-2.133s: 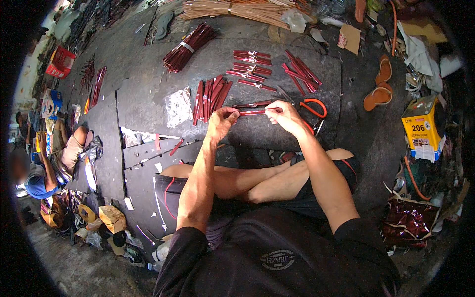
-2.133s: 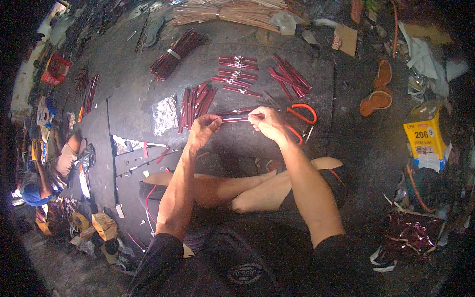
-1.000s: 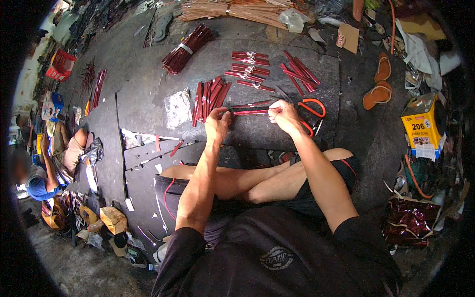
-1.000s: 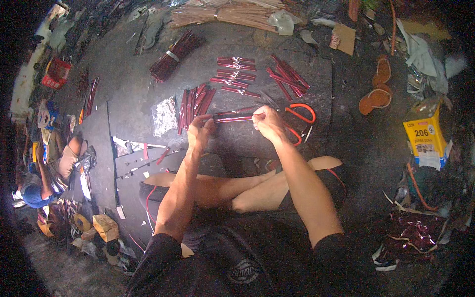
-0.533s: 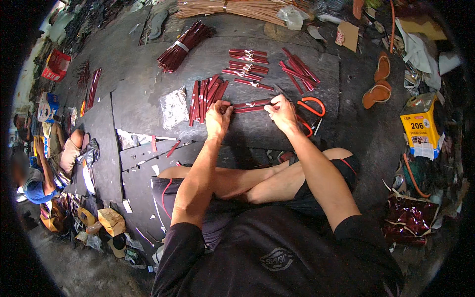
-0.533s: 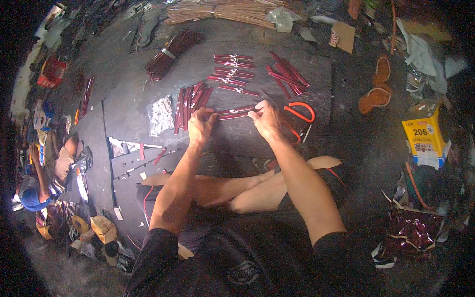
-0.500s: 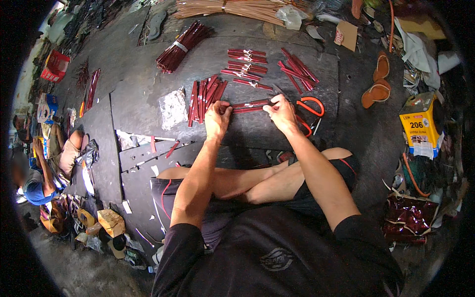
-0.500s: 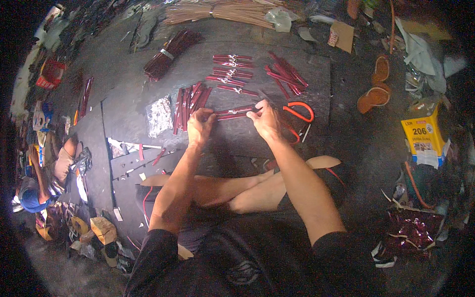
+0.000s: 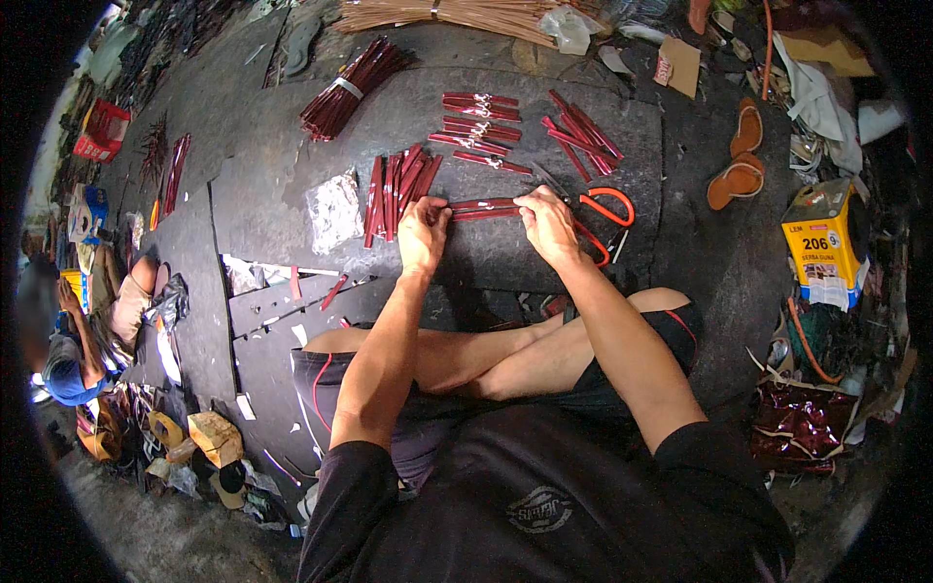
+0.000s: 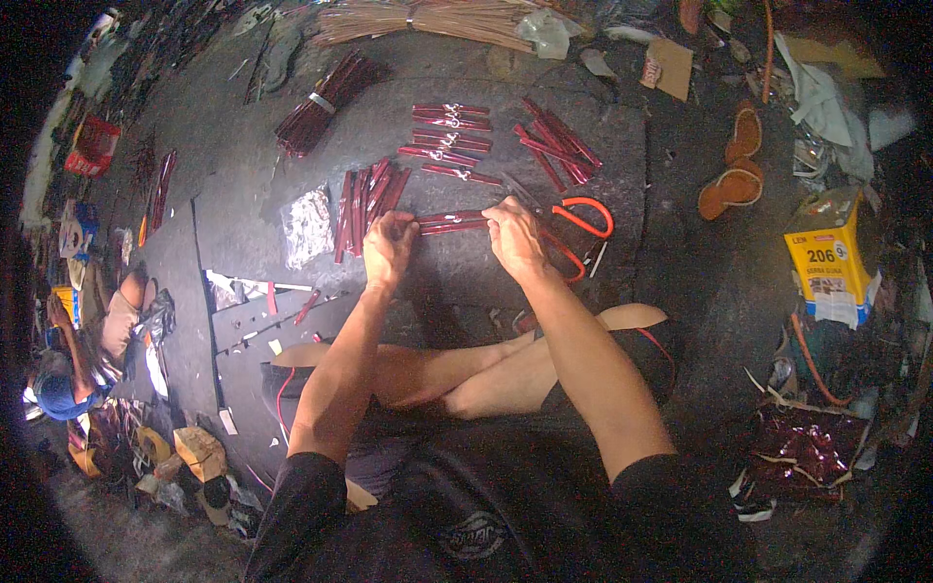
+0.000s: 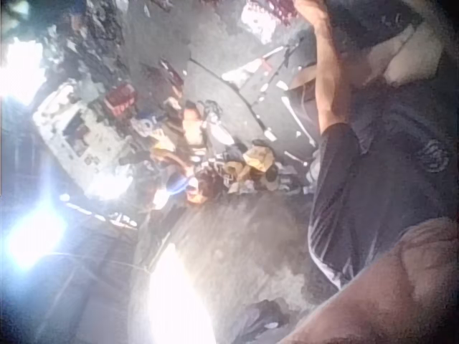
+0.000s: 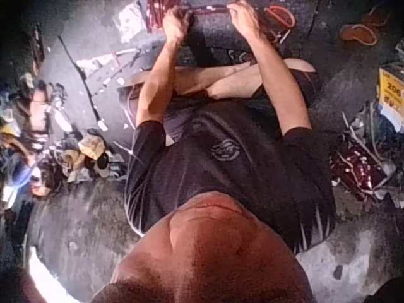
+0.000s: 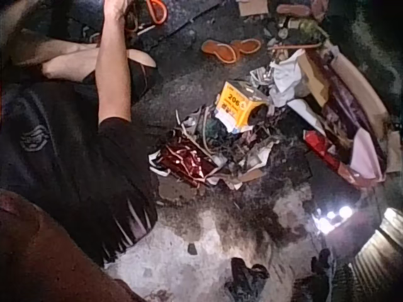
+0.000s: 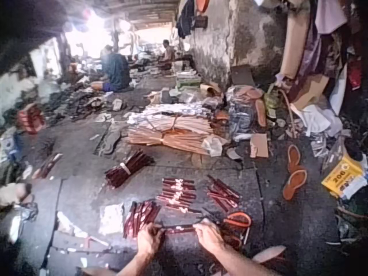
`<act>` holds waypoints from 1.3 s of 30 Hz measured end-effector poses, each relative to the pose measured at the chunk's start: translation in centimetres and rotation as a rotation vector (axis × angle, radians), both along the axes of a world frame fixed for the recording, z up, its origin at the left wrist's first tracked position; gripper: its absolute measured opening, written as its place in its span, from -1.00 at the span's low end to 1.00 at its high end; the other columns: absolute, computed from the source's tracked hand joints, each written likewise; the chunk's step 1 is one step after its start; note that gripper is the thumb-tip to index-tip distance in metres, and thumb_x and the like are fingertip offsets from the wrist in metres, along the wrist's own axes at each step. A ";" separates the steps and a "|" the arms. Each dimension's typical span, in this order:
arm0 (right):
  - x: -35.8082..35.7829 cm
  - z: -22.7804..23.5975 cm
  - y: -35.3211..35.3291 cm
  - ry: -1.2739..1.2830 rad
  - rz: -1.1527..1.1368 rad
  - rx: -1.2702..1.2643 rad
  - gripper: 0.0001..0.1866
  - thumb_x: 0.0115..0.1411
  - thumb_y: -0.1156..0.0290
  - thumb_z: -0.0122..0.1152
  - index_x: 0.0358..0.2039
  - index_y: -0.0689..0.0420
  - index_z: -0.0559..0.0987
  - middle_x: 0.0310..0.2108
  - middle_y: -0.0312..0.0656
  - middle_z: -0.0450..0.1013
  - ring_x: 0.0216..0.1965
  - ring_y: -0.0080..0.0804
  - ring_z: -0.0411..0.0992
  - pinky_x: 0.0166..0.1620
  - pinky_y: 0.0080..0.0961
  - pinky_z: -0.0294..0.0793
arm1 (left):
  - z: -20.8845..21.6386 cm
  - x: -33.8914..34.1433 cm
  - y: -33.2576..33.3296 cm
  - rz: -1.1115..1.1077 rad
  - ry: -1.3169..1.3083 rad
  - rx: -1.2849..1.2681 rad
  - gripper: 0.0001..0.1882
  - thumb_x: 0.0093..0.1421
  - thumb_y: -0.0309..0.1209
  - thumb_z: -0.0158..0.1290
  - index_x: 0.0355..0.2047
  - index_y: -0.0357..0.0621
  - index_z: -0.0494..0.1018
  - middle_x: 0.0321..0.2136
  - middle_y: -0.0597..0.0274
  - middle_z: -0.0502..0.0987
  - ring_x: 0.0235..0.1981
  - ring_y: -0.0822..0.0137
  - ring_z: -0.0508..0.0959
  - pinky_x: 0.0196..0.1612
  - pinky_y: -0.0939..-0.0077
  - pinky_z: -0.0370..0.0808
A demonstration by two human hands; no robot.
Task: The person sits on the floor and repeatedly cuts red sticks with scissors, then inserts small metallic pieces into the cut ends. The person handles the sticks and metallic pieces one at a time, placing finished units on the floor.
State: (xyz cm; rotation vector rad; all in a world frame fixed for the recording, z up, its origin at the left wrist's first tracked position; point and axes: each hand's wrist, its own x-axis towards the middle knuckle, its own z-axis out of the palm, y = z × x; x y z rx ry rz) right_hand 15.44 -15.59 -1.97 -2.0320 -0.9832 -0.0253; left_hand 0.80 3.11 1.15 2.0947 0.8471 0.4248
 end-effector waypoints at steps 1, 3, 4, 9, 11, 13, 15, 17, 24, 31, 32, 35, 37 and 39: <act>0.3 -1.7 0.1 0.113 -0.003 0.051 -0.93 0.13 0.62 0.19 -0.47 0.20 0.50 -0.53 -0.28 0.35 -0.51 -0.48 0.35 -0.41 -0.60 0.40 | -0.1 0.0 0.0 -0.008 -0.015 -0.002 -0.80 0.10 -0.37 0.23 -0.28 -0.14 0.57 -0.39 0.06 0.56 -0.35 0.14 0.58 -0.20 0.32 0.49; 0.5 -3.1 0.2 0.267 0.012 0.104 -0.86 0.16 0.59 0.18 -0.51 0.17 0.43 -0.55 -0.34 0.31 -0.54 -0.59 0.28 -0.45 -0.68 0.33 | -0.3 -0.1 0.1 -0.017 -0.022 -0.001 -0.81 0.10 -0.37 0.22 -0.27 -0.14 0.58 -0.38 0.05 0.56 -0.34 0.12 0.58 -0.20 0.31 0.49; 0.6 -3.6 0.0 0.306 0.025 0.106 -0.83 0.18 0.57 0.18 -0.52 0.15 0.40 -0.55 -0.37 0.28 -0.54 -0.63 0.25 -0.46 -0.72 0.29 | -0.3 -0.3 0.1 -0.023 -0.019 0.002 -0.81 0.11 -0.38 0.21 -0.26 -0.15 0.58 -0.37 0.05 0.56 -0.33 0.12 0.59 -0.19 0.31 0.49; 0.1 -3.1 0.0 0.342 0.048 0.063 -0.80 0.21 0.56 0.15 -0.54 0.14 0.38 -0.54 -0.38 0.26 -0.53 -0.69 0.22 -0.46 -0.76 0.24 | -1.6 -0.8 -0.1 -0.033 -0.165 0.086 -0.84 0.12 -0.51 0.19 -0.25 -0.14 0.56 -0.43 0.07 0.51 -0.45 0.17 0.55 -0.32 0.36 0.49; -0.1 -2.6 0.1 0.304 0.043 0.051 -0.81 0.22 0.53 0.14 -0.53 0.16 0.39 -0.54 -0.35 0.26 -0.52 -0.65 0.24 -0.45 -0.72 0.27 | -1.6 -0.8 -0.3 -0.046 -0.205 0.097 -0.85 0.15 -0.54 0.15 -0.25 -0.16 0.56 -0.39 0.03 0.52 -0.42 0.12 0.57 -0.30 0.34 0.50; -0.4 -1.9 0.0 0.230 0.036 0.018 -0.83 0.24 0.51 0.12 -0.50 0.20 0.43 -0.53 -0.29 0.29 -0.49 -0.56 0.30 -0.42 -0.62 0.33 | -1.0 -0.7 -0.7 -0.058 -0.156 0.117 -0.85 0.16 -0.55 0.10 -0.24 -0.19 0.55 -0.35 0.00 0.52 -0.38 0.07 0.57 -0.26 0.29 0.50; -0.9 -0.1 0.0 0.113 0.030 -0.121 -0.88 0.26 0.47 0.08 -0.40 0.23 0.49 -0.46 -0.18 0.35 -0.39 -0.34 0.37 -0.33 -0.43 0.40 | -0.4 -0.6 -1.0 -0.089 -0.085 0.197 -0.81 0.15 -0.56 0.04 -0.22 -0.22 0.53 -0.31 -0.03 0.50 -0.29 -0.02 0.54 -0.16 0.17 0.48; -1.3 1.7 -0.1 -0.032 0.026 -0.360 -0.81 0.28 0.42 0.03 -0.26 0.23 0.57 -0.33 -0.03 0.42 -0.21 -0.05 0.44 -0.17 -0.17 0.46 | -0.2 -0.5 -1.7 -0.140 0.015 0.339 -0.76 0.15 -0.54 0.00 -0.18 -0.20 0.54 -0.29 -0.01 0.46 -0.20 -0.02 0.48 -0.10 0.19 0.43; -1.6 2.6 0.0 -0.073 0.018 -0.444 -0.78 0.30 0.40 0.00 -0.18 0.24 0.54 -0.25 -0.03 0.43 -0.16 -0.07 0.44 -0.10 -0.15 0.45 | -1.4 -1.1 -6.4 -0.347 0.437 0.686 -0.28 0.17 -0.37 -0.05 0.29 -0.49 0.04 0.22 -0.29 0.19 0.26 -0.09 0.24 0.29 0.17 0.20; -1.7 3.1 0.1 -0.161 0.045 -0.456 -0.75 0.22 0.48 0.07 -0.11 0.27 0.54 -0.22 -0.06 0.42 -0.12 -0.11 0.43 -0.06 -0.20 0.45 | -1.3 -1.1 -7.1 -0.322 0.385 0.598 -0.16 0.11 -0.30 0.07 0.29 -0.51 0.00 0.23 -0.37 0.14 0.27 -0.18 0.20 0.34 0.11 0.12; -1.8 3.4 0.1 -0.148 0.056 -0.464 -0.75 0.22 0.48 0.08 -0.11 0.27 0.54 -0.23 -0.06 0.41 -0.13 -0.11 0.42 -0.07 -0.21 0.46 | -1.2 -1.2 -7.1 -0.326 0.375 0.573 -0.15 0.11 -0.29 0.07 0.30 -0.51 -0.01 0.23 -0.37 0.13 0.27 -0.19 0.19 0.35 0.11 0.11; -1.7 3.7 0.0 -0.152 0.073 -0.461 -0.75 0.21 0.49 0.08 -0.11 0.27 0.54 -0.26 -0.07 0.40 -0.14 -0.12 0.42 -0.08 -0.24 0.46 | -1.0 -1.1 -7.1 -0.322 0.384 0.558 -0.12 0.11 -0.27 0.09 0.30 -0.51 -0.04 0.23 -0.37 0.13 0.27 -0.20 0.18 0.35 0.12 0.10; -1.8 3.7 0.0 -0.140 0.075 -0.451 -0.75 0.22 0.48 0.08 -0.11 0.26 0.54 -0.27 -0.08 0.40 -0.14 -0.12 0.42 -0.09 -0.24 0.47 | -0.8 -1.1 -7.1 -0.311 0.376 0.530 -0.12 0.11 -0.27 0.09 0.30 -0.51 -0.04 0.24 -0.37 0.12 0.27 -0.19 0.18 0.35 0.12 0.10; -1.9 3.9 -0.1 -0.093 0.068 -0.444 -0.76 0.22 0.47 0.08 -0.12 0.25 0.55 -0.27 -0.08 0.39 -0.15 -0.12 0.42 -0.09 -0.24 0.47 | -0.6 -1.1 -7.1 -0.310 0.372 0.512 -0.13 0.11 -0.27 0.09 0.30 -0.50 -0.03 0.24 -0.36 0.11 0.27 -0.19 0.17 0.35 0.13 0.11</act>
